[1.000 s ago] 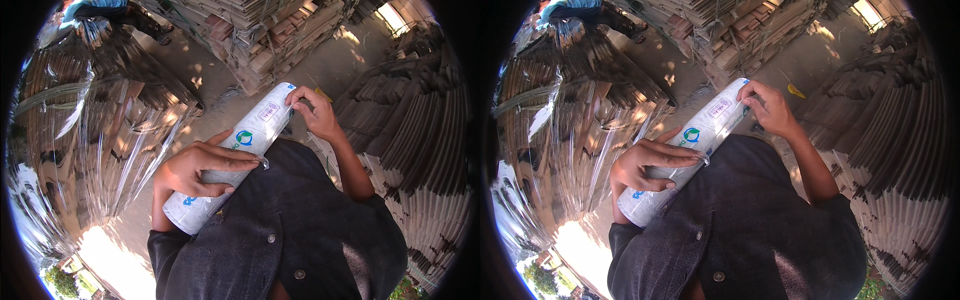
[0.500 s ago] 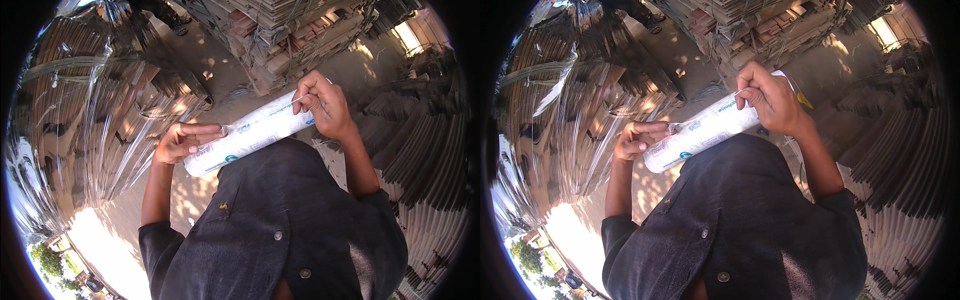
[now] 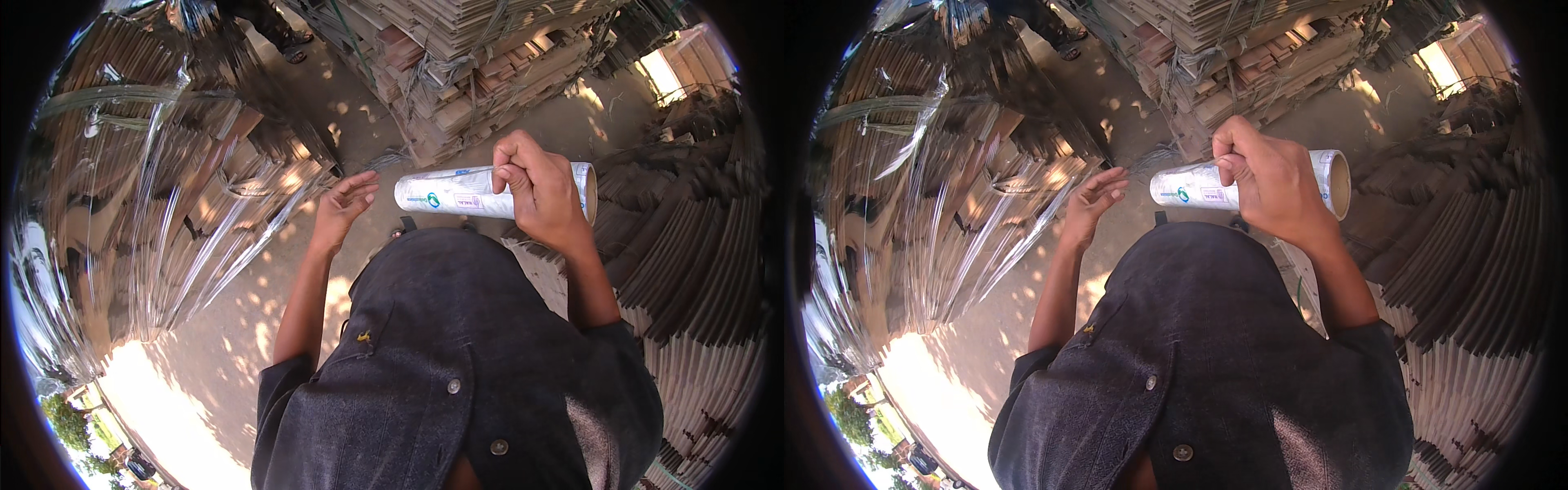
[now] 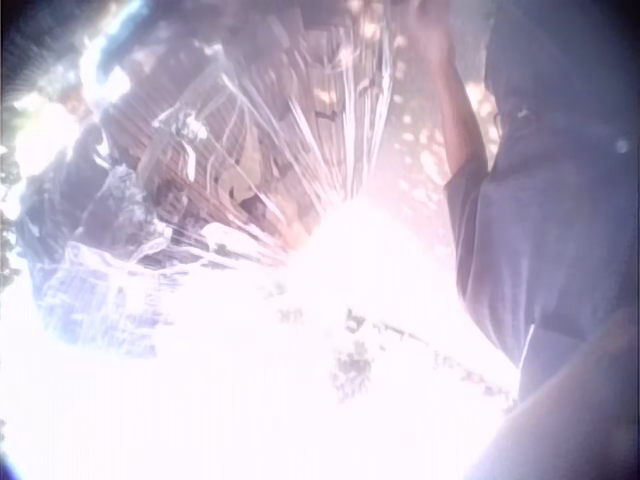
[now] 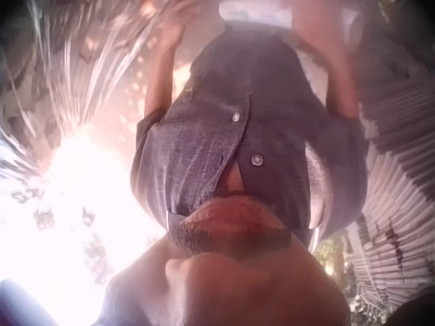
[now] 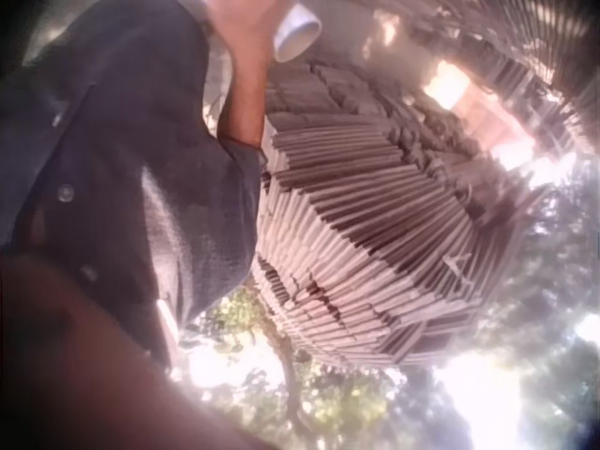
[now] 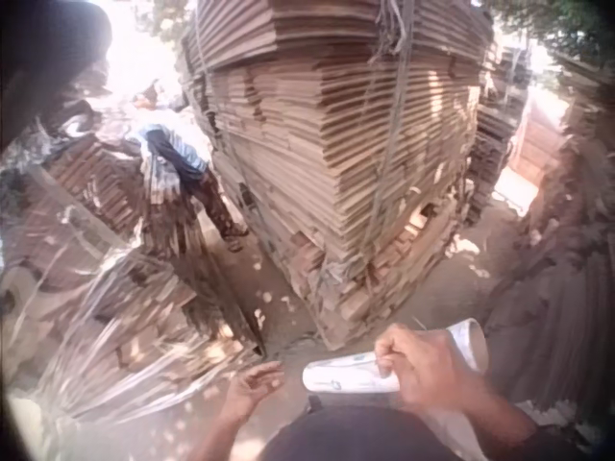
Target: The person wraps a pallet of stacked cardboard materials using a roll of plastic film, moving around the stack and securing the layers by hand.
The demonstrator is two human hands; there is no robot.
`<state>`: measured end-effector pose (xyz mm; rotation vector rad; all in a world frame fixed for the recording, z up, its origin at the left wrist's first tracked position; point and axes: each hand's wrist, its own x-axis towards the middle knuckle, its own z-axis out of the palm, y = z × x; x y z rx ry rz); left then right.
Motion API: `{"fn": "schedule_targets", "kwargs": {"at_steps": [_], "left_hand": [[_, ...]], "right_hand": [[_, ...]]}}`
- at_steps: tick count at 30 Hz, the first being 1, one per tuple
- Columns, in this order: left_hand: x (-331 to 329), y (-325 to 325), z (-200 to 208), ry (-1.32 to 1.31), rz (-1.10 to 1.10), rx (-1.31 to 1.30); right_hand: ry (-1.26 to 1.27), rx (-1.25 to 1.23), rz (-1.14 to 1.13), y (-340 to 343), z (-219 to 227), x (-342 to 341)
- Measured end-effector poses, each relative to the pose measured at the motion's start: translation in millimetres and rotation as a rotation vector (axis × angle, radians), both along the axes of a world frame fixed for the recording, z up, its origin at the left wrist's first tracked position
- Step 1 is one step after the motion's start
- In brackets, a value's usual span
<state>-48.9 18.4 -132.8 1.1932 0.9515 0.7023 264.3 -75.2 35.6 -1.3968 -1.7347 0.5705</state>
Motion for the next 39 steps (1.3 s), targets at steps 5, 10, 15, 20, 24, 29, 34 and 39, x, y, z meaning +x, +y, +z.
{"fn": "schedule_targets", "kwargs": {"at_steps": [5,10,15,20,24,29,34,39], "left_hand": [[41.8,5.9,-17.0,0.327,-0.222,0.500],[50.8,20.7,-66.3,0.112,-0.257,0.175],[50.7,21.3,-43.4,0.278,-0.062,0.347],[50.7,28.9,8.6,0.332,0.058,0.649],[45.6,45.8,17.0,0.432,0.067,0.652],[31.9,52.6,35.8,0.414,0.140,0.690],[22.5,42.9,60.0,0.331,0.242,0.574],[12.8,46.2,26.0,0.430,0.198,0.539]], "right_hand": [[-0.032,-0.003,-0.032,-9.1,11.8,5.6],[-0.019,-0.024,-0.104,-15.0,17.9,7.3],[0.009,-0.079,-0.316,-13.0,-27.7,40.8],[0.098,-0.107,-0.421,-23.4,-69.9,62.3],[0.119,-0.068,-0.455,-9.4,-91.3,58.8],[0.142,-0.033,-0.455,-1.8,-89.2,51.6],[0.238,0.074,-0.463,-2.9,-72.1,29.1],[0.295,-0.110,-0.463,-8.4,-105.9,13.2]]}}
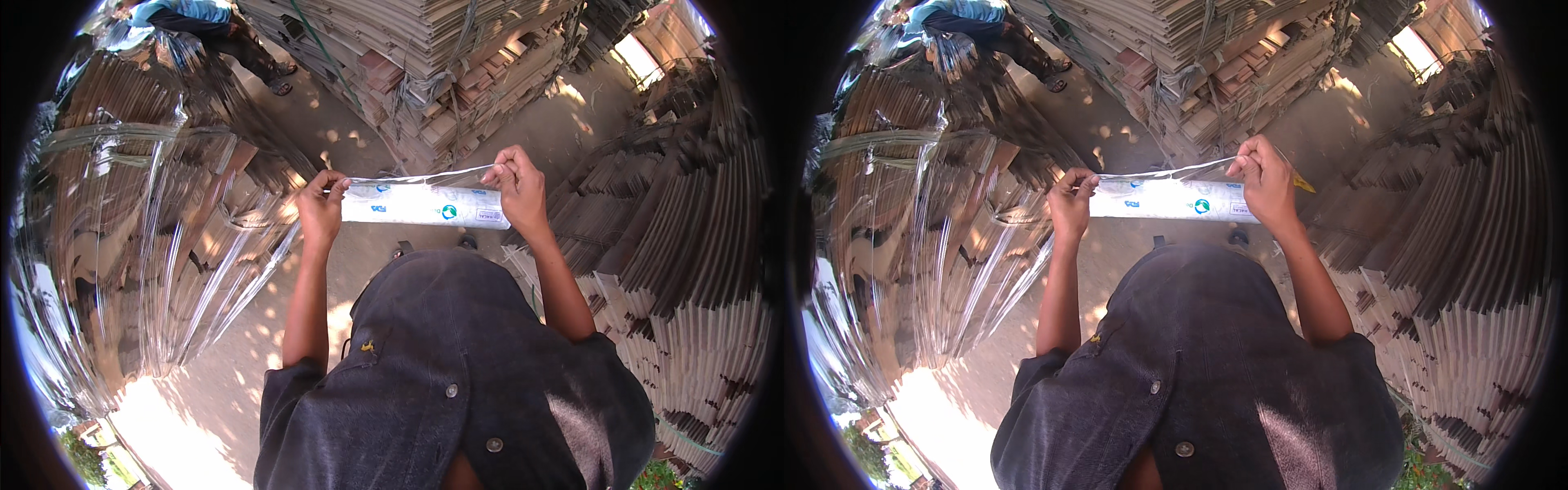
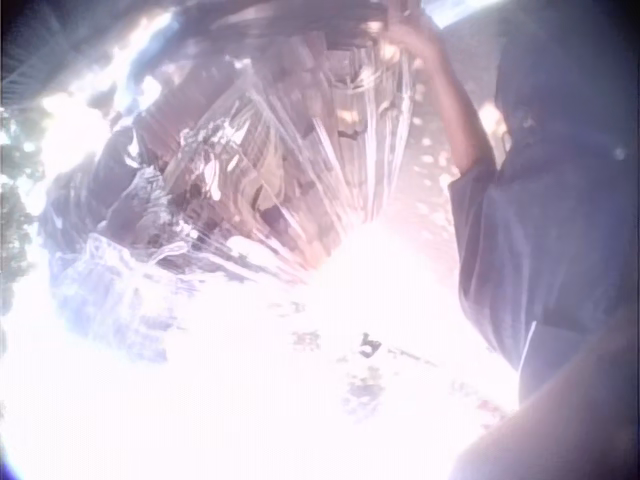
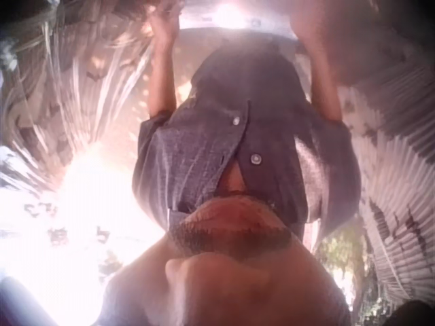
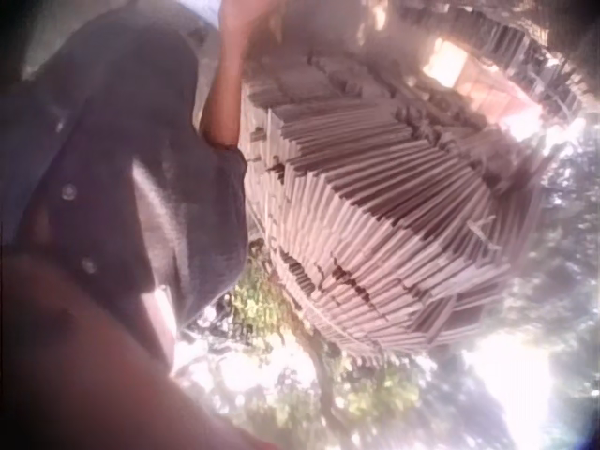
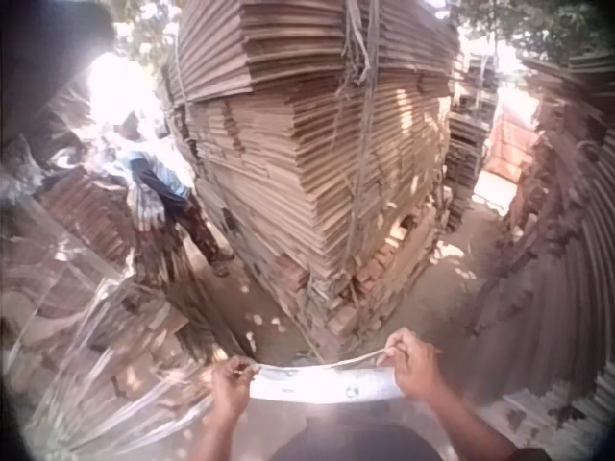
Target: The person wraps a pallet of stacked cardboard materials using a roll of plastic film, moving around the stack and securing the layers by hand.
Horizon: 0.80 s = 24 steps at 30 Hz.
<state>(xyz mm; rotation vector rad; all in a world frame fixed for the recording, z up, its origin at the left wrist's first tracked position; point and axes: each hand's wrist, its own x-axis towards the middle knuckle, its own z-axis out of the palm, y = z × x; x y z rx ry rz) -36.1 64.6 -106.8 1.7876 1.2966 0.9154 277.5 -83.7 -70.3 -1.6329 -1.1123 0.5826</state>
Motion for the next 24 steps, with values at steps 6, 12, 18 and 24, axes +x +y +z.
{"fn": "schedule_targets", "kwargs": {"at_steps": [6,12,18,24], "left_hand": [[-6.5,5.0,3.2,-0.127,0.108,-0.006],[-16.0,32.0,-6.3,-0.110,0.051,-0.035],[-22.4,36.1,38.4,-0.132,0.021,0.020],[-29.3,42.7,47.5,-0.186,-0.096,0.004]], "right_hand": [[-0.016,0.061,0.002,-4.2,22.8,-28.5],[-0.018,0.029,-0.007,8.2,12.1,-39.6],[-0.068,0.113,-0.079,3.2,45.7,-42.3],[-0.041,0.156,-0.156,3.7,35.3,-50.8]]}}
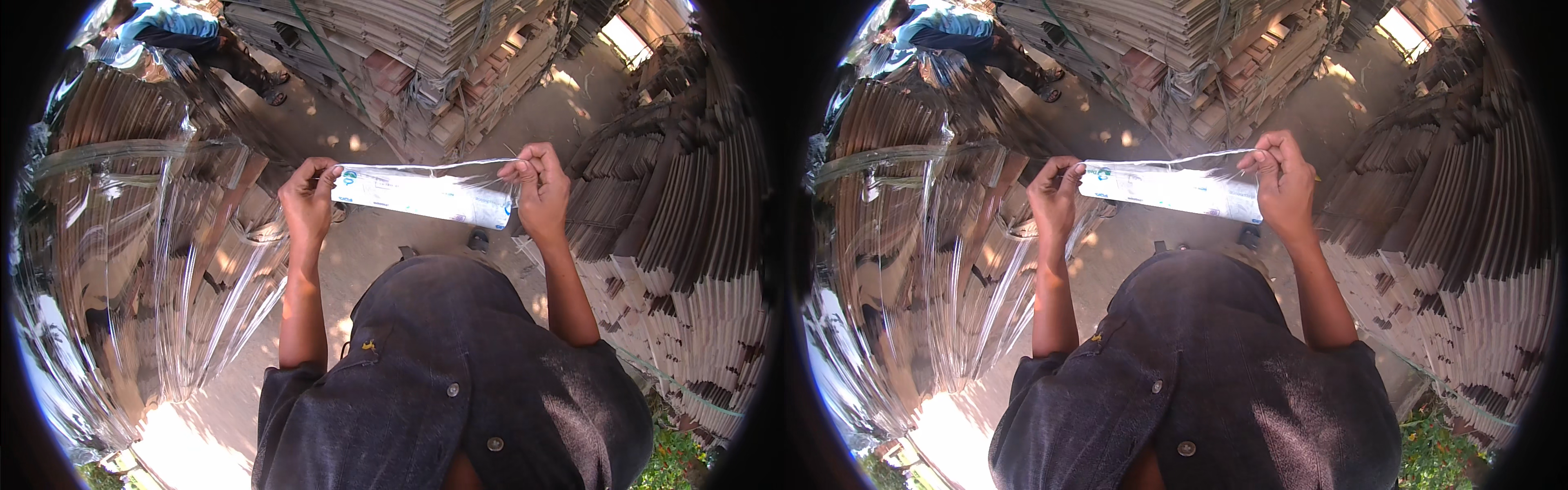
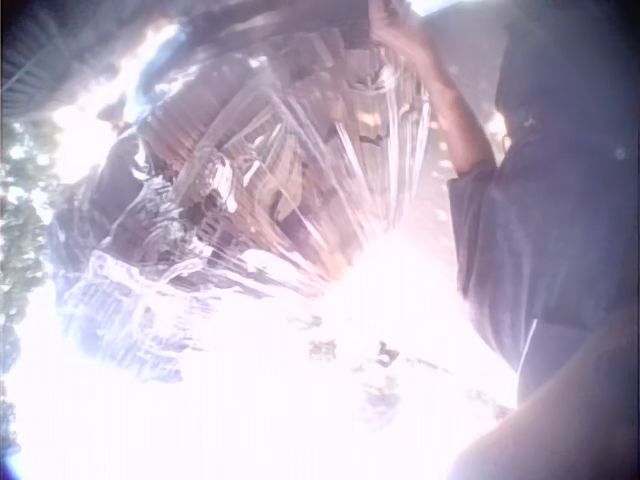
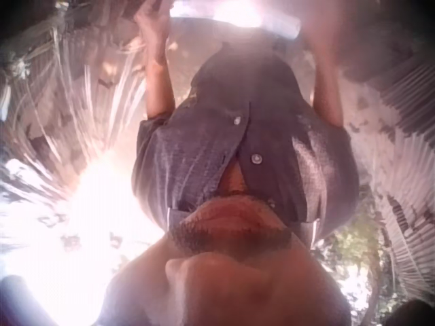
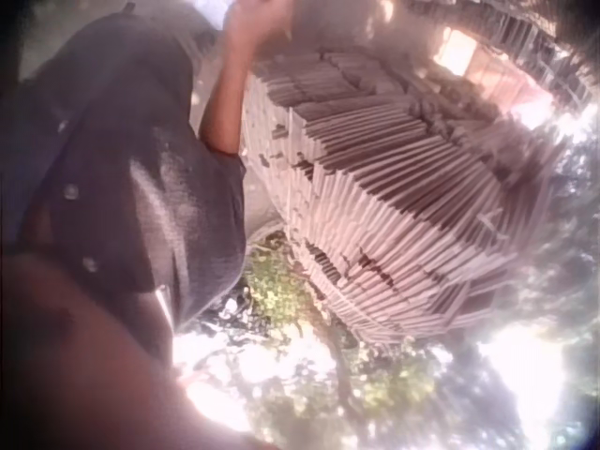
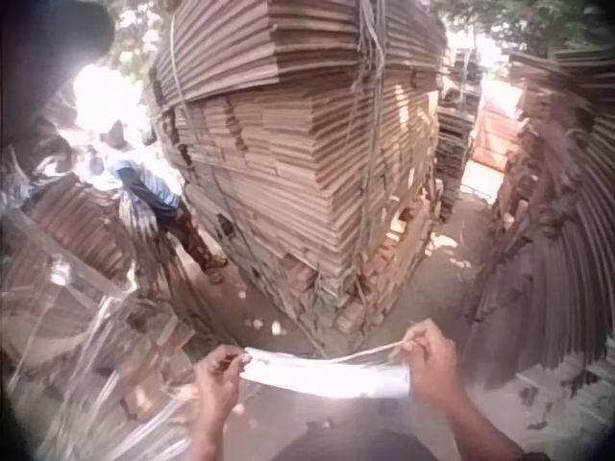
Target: The person wraps a pallet of stacked cardboard materials using a roll of plastic film, moving around the stack and securing the layers by hand.
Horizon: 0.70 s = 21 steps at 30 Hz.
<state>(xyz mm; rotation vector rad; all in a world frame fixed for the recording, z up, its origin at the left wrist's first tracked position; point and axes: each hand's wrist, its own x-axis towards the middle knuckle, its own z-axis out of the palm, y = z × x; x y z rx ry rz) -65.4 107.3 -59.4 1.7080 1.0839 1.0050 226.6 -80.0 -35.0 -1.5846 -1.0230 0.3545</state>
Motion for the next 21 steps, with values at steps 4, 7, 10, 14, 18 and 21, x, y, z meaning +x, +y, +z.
{"fn": "schedule_targets", "kwargs": {"at_steps": [4,7,10,14,18,21], "left_hand": [[-2.7,13.4,-56.1,0.229,-0.040,-0.059],[-4.1,14.3,-37.8,0.118,-0.011,-0.016],[-8.2,9.6,16.3,0.018,-0.031,0.066],[-8.9,7.1,5.4,-0.011,-0.059,0.021],[-9.4,7.1,-9.6,0.091,-0.074,-0.104],[-8.8,-5.3,11.5,0.167,-0.081,-0.028]], "right_hand": [[0.092,-0.155,0.006,6.5,-50.9,-8.3],[0.069,-0.110,-0.007,0.0,-33.4,-14.1],[0.022,0.062,-0.039,2.5,12.9,-14.4],[0.067,0.047,-0.010,1.1,2.9,-21.9],[0.088,-0.032,-0.028,-0.4,-19.3,-18.6],[0.020,-0.002,-0.031,-1.0,2.5,-20.4]]}}
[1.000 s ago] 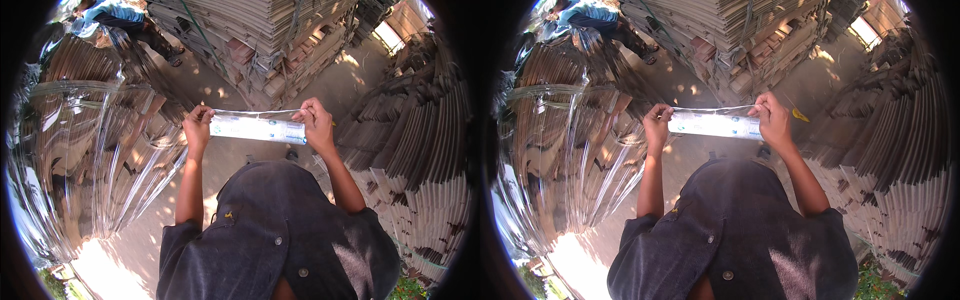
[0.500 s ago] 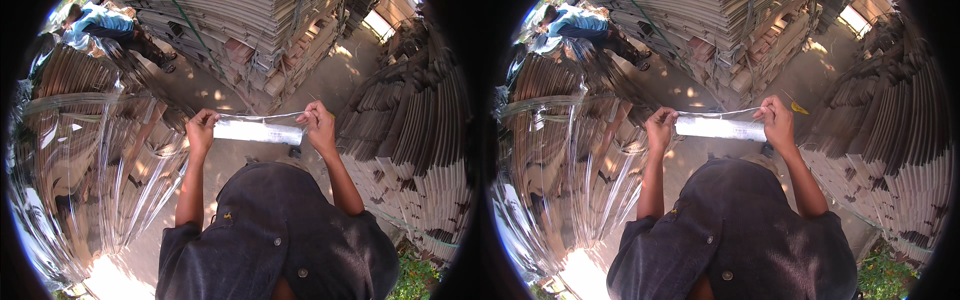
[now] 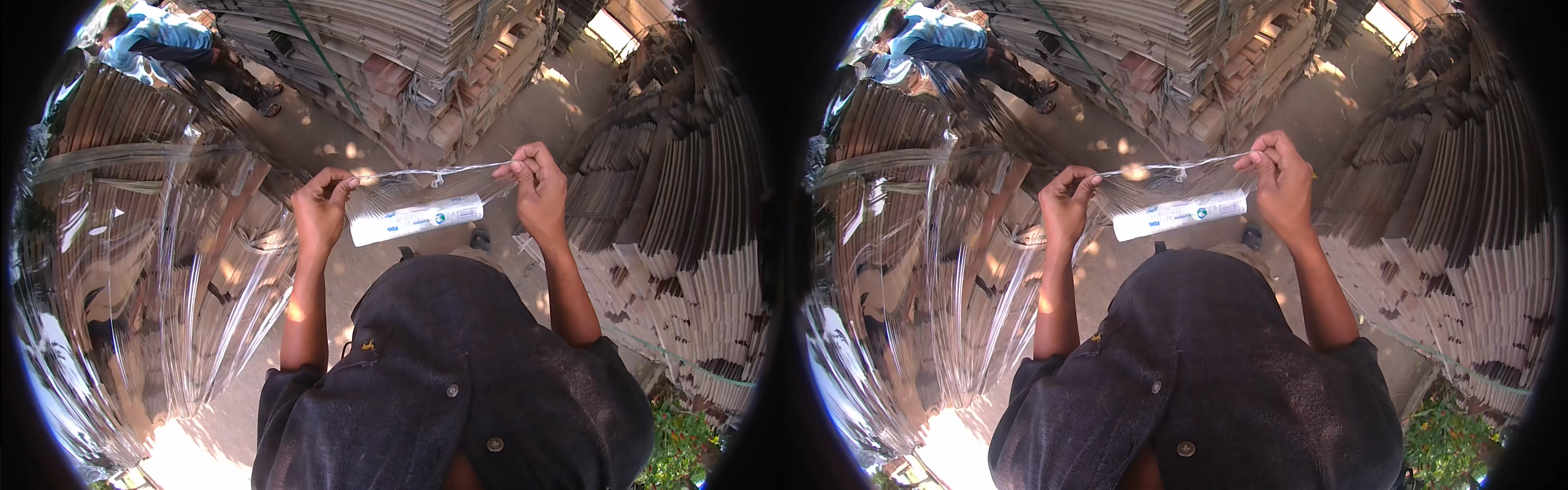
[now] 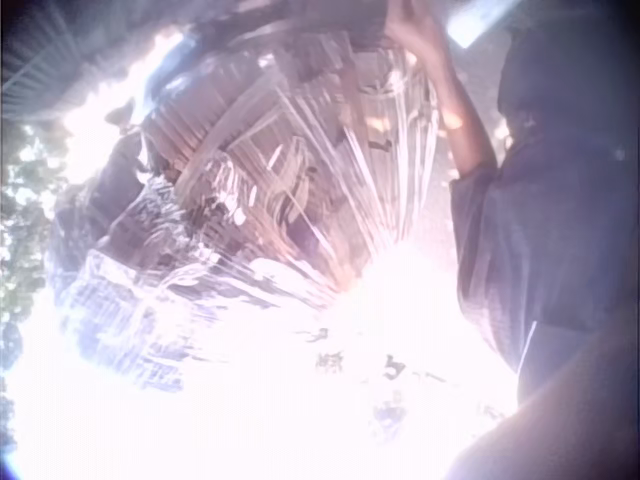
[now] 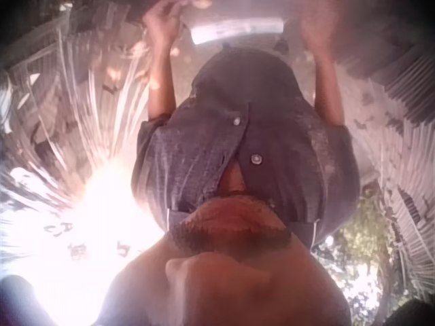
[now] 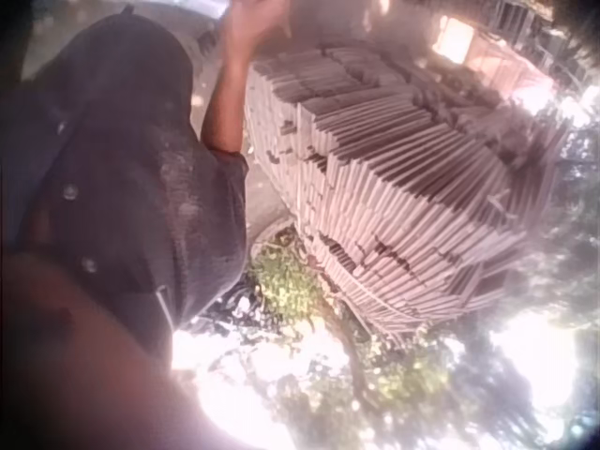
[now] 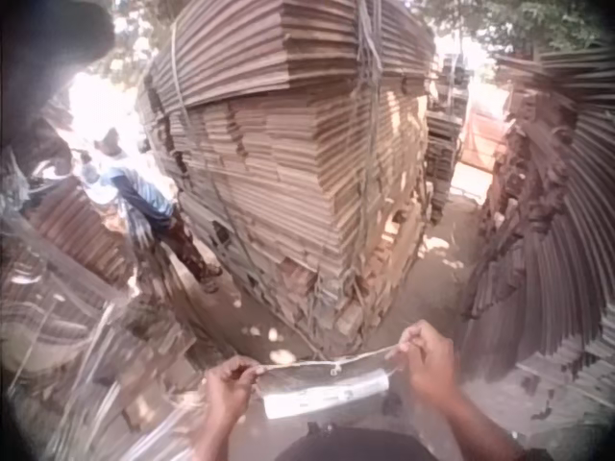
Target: The person wraps a pallet of stacked cardboard materials using a roll of plastic film, moving around the stack and securing the layers by hand.
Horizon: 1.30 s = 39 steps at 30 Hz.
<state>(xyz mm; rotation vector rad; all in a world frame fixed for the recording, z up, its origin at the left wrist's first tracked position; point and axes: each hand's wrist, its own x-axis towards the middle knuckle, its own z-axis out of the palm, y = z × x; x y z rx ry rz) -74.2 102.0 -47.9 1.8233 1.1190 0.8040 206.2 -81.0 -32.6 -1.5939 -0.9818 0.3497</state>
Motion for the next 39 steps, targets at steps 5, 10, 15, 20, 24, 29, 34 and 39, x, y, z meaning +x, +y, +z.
{"fn": "schedule_targets", "kwargs": {"at_steps": [5,10,15,20,24,29,34,39], "left_hand": [[-4.2,6.1,4.1,-0.210,0.054,0.033],[-3.9,18.4,-25.9,-0.077,0.037,0.039],[8.7,-2.9,-28.7,-0.099,-0.004,0.001],[16.8,24.9,-40.2,-0.099,-0.066,0.050],[38.1,4.8,-2.8,-0.111,-0.110,0.118],[37.8,-0.3,-12.0,-0.118,-0.062,0.134],[27.1,-4.2,18.2,-0.006,-0.092,0.192],[16.7,14.9,-9.5,-0.233,0.056,0.106]], "right_hand": [[-0.031,0.090,-0.047,-2.8,24.6,-2.3],[0.016,0.003,0.012,-15.3,12.5,-15.9],[0.033,0.103,-0.066,-31.7,9.0,-22.9],[0.019,0.016,-0.164,-37.3,-7.1,-2.2],[-0.027,0.068,-0.175,-46.2,14.7,-3.0],[0.015,0.134,-0.132,-55.9,-1.2,-2.5],[-0.010,0.074,-0.136,-51.0,19.2,-9.0],[-0.001,0.126,-0.081,-24.6,29.0,-16.2]]}}
